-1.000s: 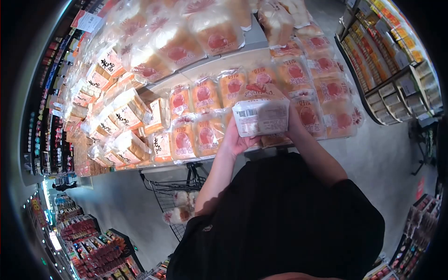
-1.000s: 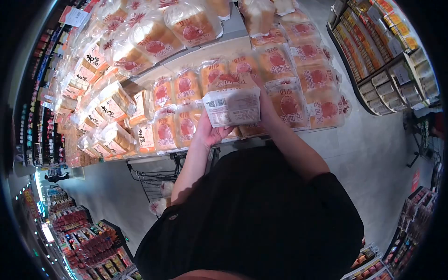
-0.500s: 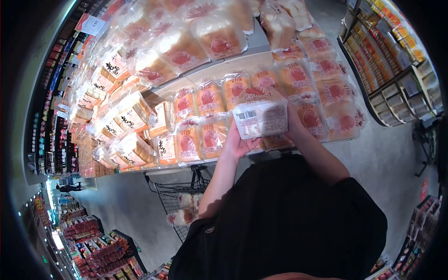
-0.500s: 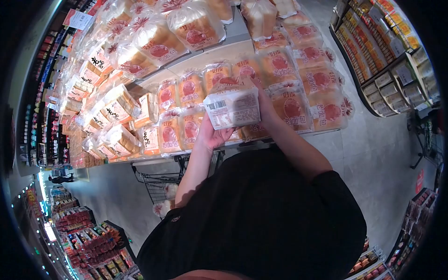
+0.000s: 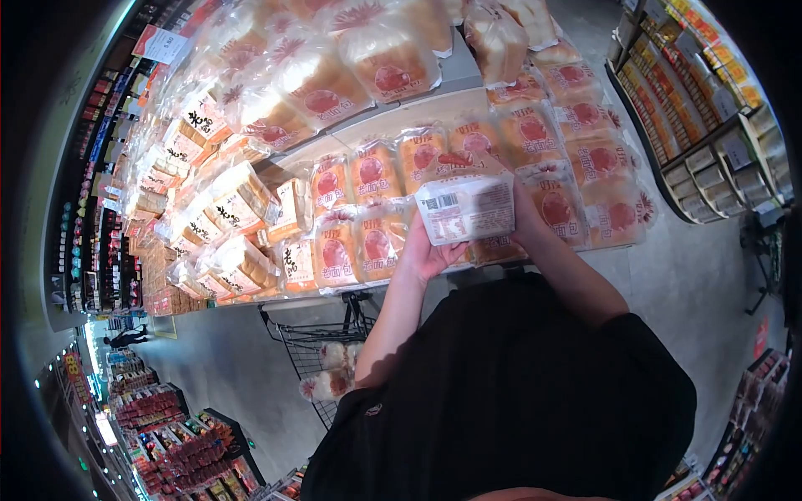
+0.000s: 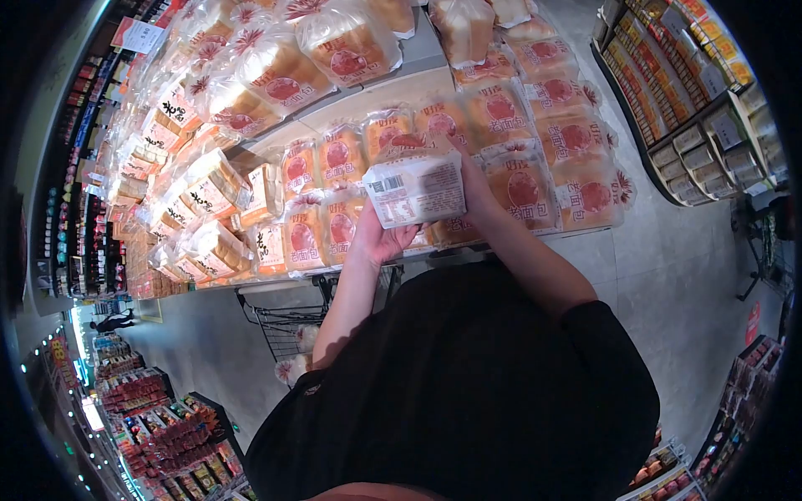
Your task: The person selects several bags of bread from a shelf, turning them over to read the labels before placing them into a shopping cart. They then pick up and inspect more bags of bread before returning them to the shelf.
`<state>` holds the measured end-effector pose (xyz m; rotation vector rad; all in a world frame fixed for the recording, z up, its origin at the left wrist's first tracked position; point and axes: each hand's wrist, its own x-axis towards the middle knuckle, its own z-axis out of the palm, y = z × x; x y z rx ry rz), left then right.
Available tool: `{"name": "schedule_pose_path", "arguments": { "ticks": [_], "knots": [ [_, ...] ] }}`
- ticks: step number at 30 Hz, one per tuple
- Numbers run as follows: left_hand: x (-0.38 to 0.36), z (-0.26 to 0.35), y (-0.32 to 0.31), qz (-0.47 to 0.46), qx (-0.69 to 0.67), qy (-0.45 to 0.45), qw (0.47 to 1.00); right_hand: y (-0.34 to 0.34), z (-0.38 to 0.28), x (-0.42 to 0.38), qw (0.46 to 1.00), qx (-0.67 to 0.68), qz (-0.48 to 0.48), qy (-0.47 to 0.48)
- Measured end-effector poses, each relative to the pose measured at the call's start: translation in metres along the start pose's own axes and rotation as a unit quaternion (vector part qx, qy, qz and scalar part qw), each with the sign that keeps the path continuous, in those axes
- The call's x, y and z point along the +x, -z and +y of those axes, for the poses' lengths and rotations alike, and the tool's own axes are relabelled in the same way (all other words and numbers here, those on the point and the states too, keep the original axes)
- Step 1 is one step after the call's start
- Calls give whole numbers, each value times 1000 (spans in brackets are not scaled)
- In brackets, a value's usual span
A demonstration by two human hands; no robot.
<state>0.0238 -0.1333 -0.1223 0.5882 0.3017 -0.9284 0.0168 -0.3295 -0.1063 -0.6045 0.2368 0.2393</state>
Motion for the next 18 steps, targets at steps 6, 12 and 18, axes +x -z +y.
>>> {"name": "schedule_pose_path", "arguments": {
  "ticks": [6,12,18],
  "knots": [
    [0,-2,-1,-1,15,-2,1000,7,2,2,1000,3,3,-5],
    [2,-7,4,0,-17,-2,1000,19,5,7,1000,3,-20,-18],
    [4,-8,6,5,-13,3,1000,9,0,-3,998,-13,-65,17]
  ]
}}
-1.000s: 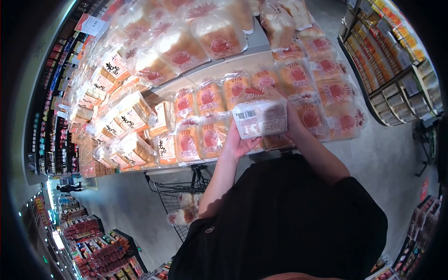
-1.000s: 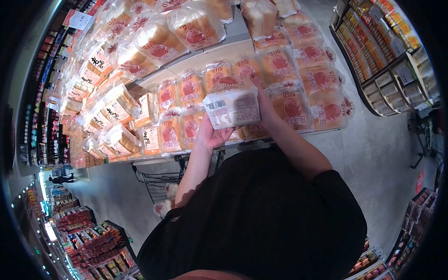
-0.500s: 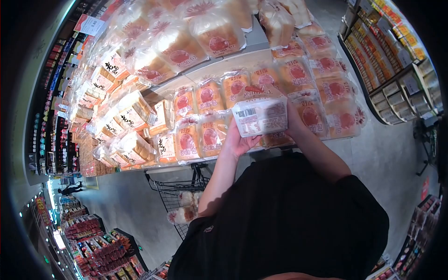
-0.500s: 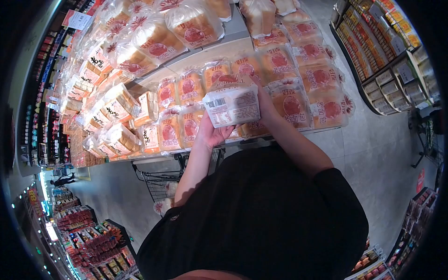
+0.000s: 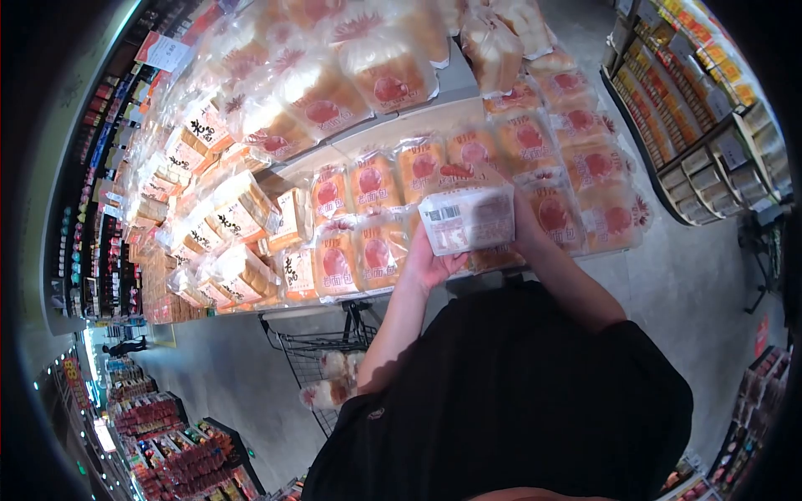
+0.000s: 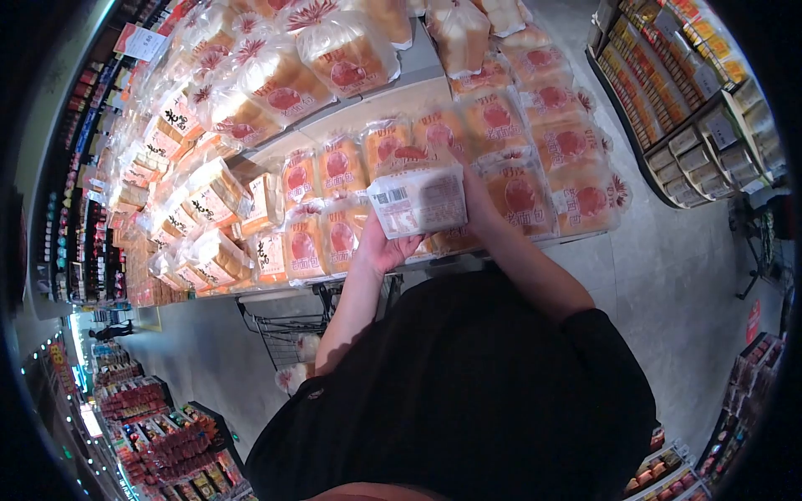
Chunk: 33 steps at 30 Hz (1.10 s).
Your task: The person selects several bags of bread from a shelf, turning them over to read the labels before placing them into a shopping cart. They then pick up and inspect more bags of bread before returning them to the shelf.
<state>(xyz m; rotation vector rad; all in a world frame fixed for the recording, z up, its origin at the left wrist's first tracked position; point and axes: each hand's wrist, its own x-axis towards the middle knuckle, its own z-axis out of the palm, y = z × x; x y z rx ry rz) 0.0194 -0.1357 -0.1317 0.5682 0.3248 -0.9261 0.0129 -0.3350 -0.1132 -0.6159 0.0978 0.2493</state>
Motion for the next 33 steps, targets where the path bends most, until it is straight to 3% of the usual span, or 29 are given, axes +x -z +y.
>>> {"name": "schedule_pose_path", "arguments": {
  "ticks": [2,5,8,9,12,16,17,18,20,21,24,27,30,32,33],
  "knots": [
    [-1,-1,-3,4,11,0,1000,-2,-2,0,999,45,-26,-2],
    [2,-2,4,-64,-36,16,997,-8,-8,1,995,80,-54,-13],
    [4,-8,5,-49,-28,-21,998,-13,-15,-4,998,48,4,44],
    [8,-8,10,-57,-18,-26,998,-14,-10,-8,984,-26,-36,173],
    [10,-11,-8,-30,-15,-69,997,-10,-10,-18,968,-95,126,197],
    [35,4,24,-204,-83,7,975,30,-17,-29,999,6,-50,-13],
    [45,15,24,-169,-33,24,985,41,-19,-34,995,18,-73,-70],
    [51,15,25,-138,94,-33,985,51,-21,-38,993,30,-78,-88],
    [50,11,8,-68,338,-145,927,71,-23,-46,993,53,-70,-84],
    [39,15,-45,-127,331,-139,925,81,-23,-48,994,64,-57,-62],
    [77,29,-48,-165,439,-172,866,111,-31,-53,995,102,-16,4],
    [107,34,-78,-78,514,-220,825,143,-52,-54,996,51,-13,75],
    [141,25,-120,-4,603,-266,752,134,-92,-51,966,-135,154,156],
    [156,9,-159,29,646,-291,705,145,-116,-37,927,-260,186,193],
    [174,2,-164,18,644,-265,717,151,-128,-29,901,-321,200,210]
  ]
}}
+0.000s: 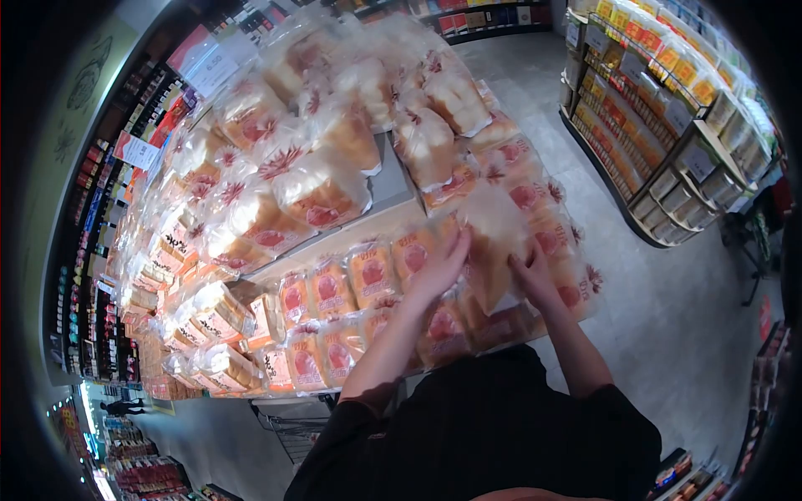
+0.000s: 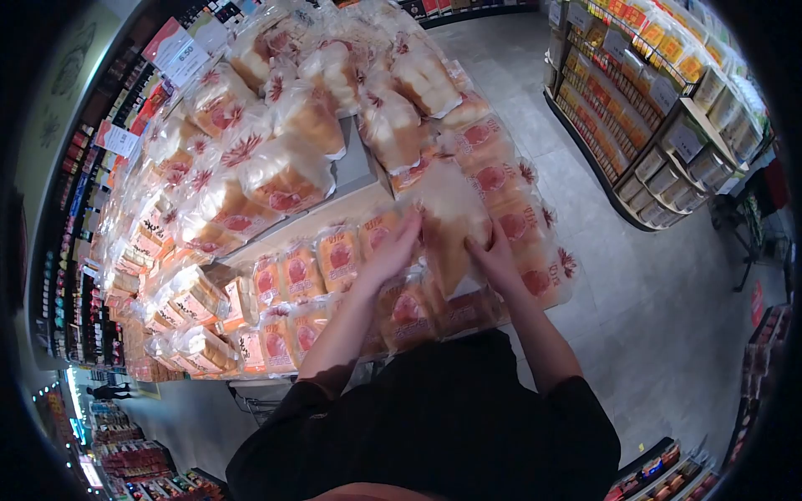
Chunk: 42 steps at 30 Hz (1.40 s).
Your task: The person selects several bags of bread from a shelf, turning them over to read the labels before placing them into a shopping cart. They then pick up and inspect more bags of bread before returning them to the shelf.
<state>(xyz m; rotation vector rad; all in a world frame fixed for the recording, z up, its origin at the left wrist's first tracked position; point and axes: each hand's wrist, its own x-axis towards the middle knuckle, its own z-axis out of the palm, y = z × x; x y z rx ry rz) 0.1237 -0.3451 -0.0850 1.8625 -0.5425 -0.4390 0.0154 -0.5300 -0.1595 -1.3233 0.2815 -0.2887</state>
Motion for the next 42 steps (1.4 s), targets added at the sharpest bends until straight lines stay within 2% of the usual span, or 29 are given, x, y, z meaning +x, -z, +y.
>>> {"name": "schedule_pose_path", "arguments": {
  "ticks": [3,4,7,10,12,13,15,17,18,19,21,24,27,30,33,36,40,42],
  "knots": [
    [45,9,-31,-53,-48,36,997,11,-34,33,991,-136,18,14],
    [66,11,-33,-65,-74,5,995,20,-30,52,993,-115,9,28],
    [117,32,-42,23,-102,-130,986,43,-27,120,994,-79,-30,64],
    [174,51,-34,52,4,-210,976,45,-47,184,988,-75,-72,111],
    [207,58,-25,105,144,-154,972,41,-32,228,982,-45,-68,172],
    [222,58,-21,128,212,-122,961,42,-18,256,985,-75,-70,137],
    [253,48,-12,194,319,-197,906,43,17,304,986,-133,-72,63],
    [273,45,-5,232,340,-230,882,29,41,323,988,4,-113,104],
    [283,45,0,241,310,-228,891,19,48,332,981,72,-133,126],
    [288,46,4,250,280,-225,899,10,37,330,983,76,-121,117],
    [294,52,16,241,312,-195,898,-2,-1,314,987,82,-97,100],
    [296,63,28,233,358,-180,886,2,19,332,993,22,-35,107],
    [301,57,39,224,345,-160,898,-18,37,341,984,121,-46,120],
    [314,37,54,256,317,-174,897,-26,69,364,982,31,-30,185],
    [307,37,55,277,340,-162,884,-37,31,333,990,-3,2,139],
    [302,47,57,260,340,-157,890,-32,58,357,985,142,-34,91],
    [300,49,60,221,326,-203,896,-28,61,360,991,18,-21,129],
    [284,57,57,240,321,-237,885,-30,57,357,990,-21,-13,137]
  ]
}}
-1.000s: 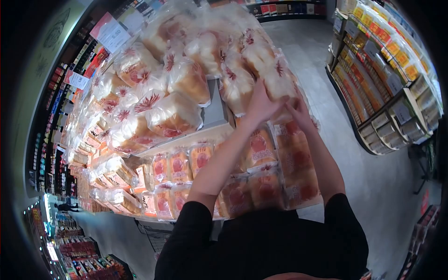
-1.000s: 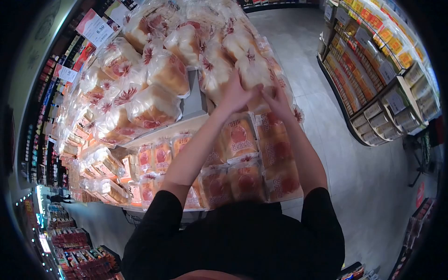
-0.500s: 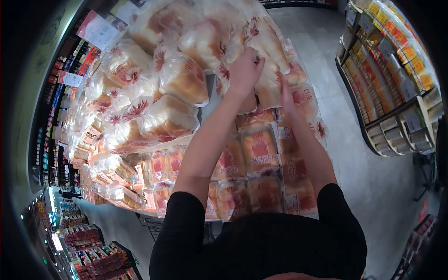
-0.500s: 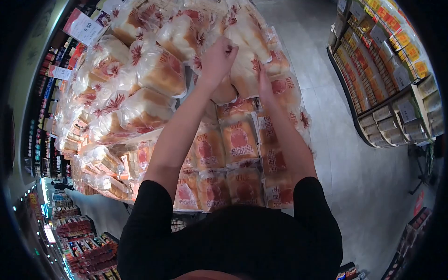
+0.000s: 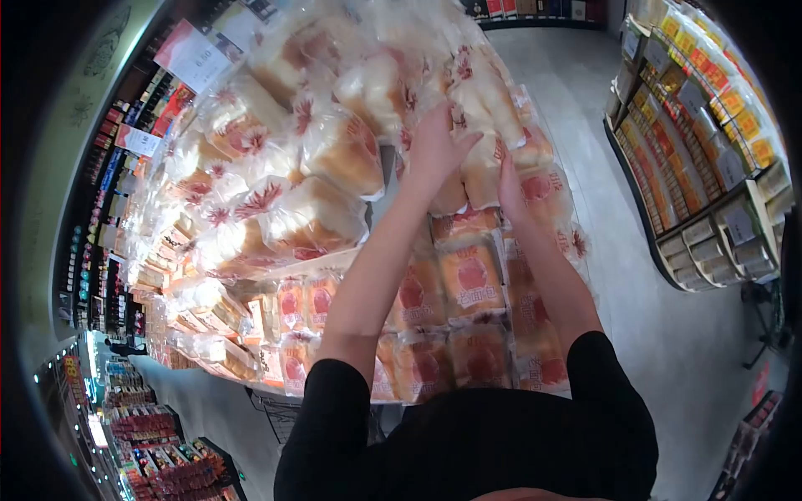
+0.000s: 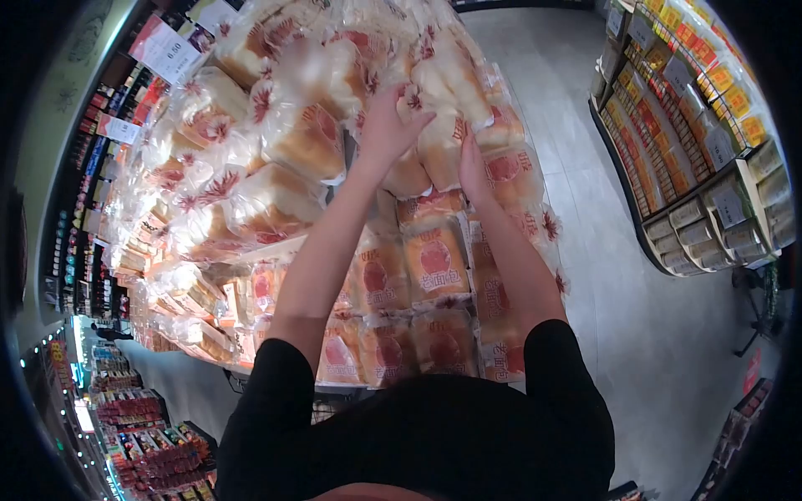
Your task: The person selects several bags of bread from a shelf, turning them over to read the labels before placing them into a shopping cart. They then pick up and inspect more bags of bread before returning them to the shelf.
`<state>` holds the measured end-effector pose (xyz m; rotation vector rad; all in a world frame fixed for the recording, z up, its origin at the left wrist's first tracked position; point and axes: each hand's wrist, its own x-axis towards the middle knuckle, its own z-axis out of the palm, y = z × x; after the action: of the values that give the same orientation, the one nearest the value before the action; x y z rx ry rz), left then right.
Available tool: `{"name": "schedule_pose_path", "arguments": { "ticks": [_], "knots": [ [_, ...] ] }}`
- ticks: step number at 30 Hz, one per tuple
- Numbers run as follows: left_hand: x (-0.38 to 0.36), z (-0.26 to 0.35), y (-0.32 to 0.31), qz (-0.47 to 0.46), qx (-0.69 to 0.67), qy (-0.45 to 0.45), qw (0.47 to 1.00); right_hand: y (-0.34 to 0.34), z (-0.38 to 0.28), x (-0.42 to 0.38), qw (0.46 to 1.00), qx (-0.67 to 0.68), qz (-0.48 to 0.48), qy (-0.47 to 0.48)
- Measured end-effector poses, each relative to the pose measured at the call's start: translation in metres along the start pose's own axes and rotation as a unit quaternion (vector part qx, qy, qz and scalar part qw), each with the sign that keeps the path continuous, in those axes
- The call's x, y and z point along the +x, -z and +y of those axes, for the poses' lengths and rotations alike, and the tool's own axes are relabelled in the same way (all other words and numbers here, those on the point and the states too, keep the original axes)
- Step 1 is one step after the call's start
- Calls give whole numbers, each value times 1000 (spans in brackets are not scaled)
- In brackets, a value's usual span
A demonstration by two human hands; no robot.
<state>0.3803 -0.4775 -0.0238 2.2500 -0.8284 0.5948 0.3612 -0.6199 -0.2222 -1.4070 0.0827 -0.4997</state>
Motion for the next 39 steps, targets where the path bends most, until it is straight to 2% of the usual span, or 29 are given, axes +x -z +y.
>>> {"name": "schedule_pose_path", "arguments": {
  "ticks": [6,9,11,13,14,16,18,19,21,22,23,28,29,31,34,37,38,39],
  "knots": [
    [-65,28,51,15,-54,-8,998,11,1,2,994,105,-12,-10],
    [-119,38,86,-5,-78,12,997,12,-45,-20,974,184,67,-110],
    [-164,38,107,-12,-86,30,996,30,-23,-31,996,19,76,-40],
    [-208,40,133,-5,-76,57,995,66,25,-32,986,-144,78,39],
    [-230,42,149,1,-68,79,995,76,42,-31,969,-223,75,80],
    [-281,35,176,26,-89,163,982,63,16,-53,902,-374,93,196],
    [-345,18,194,111,-135,266,948,51,-74,-105,956,-220,69,180],
    [-376,7,203,158,-157,314,923,43,-103,-124,998,9,14,66],
    [-441,-17,226,218,-153,346,899,28,-133,-168,994,45,44,-85],
    [-469,-21,239,249,-152,360,886,25,-136,-189,994,24,15,-109],
    [-485,-13,256,280,-141,413,855,24,-139,-212,991,0,-13,-134],
    [-642,-59,297,497,-41,481,721,-25,-134,-308,943,121,-103,-292],
    [-665,-60,306,476,45,529,701,-41,-138,-323,940,113,-121,-298],
    [-739,-87,310,421,117,577,690,-70,-146,-353,934,96,-152,-309],
    [-805,-100,318,234,309,614,688,-110,-160,-383,914,82,-215,-334],
    [-847,-108,324,64,169,727,662,-136,-161,-410,894,82,-263,-352],
    [-858,-112,327,-25,143,741,655,-143,-159,-419,888,84,-277,-359],
    [-868,-115,326,-56,130,744,653,-149,-158,-429,886,68,-279,-363]
  ]
}}
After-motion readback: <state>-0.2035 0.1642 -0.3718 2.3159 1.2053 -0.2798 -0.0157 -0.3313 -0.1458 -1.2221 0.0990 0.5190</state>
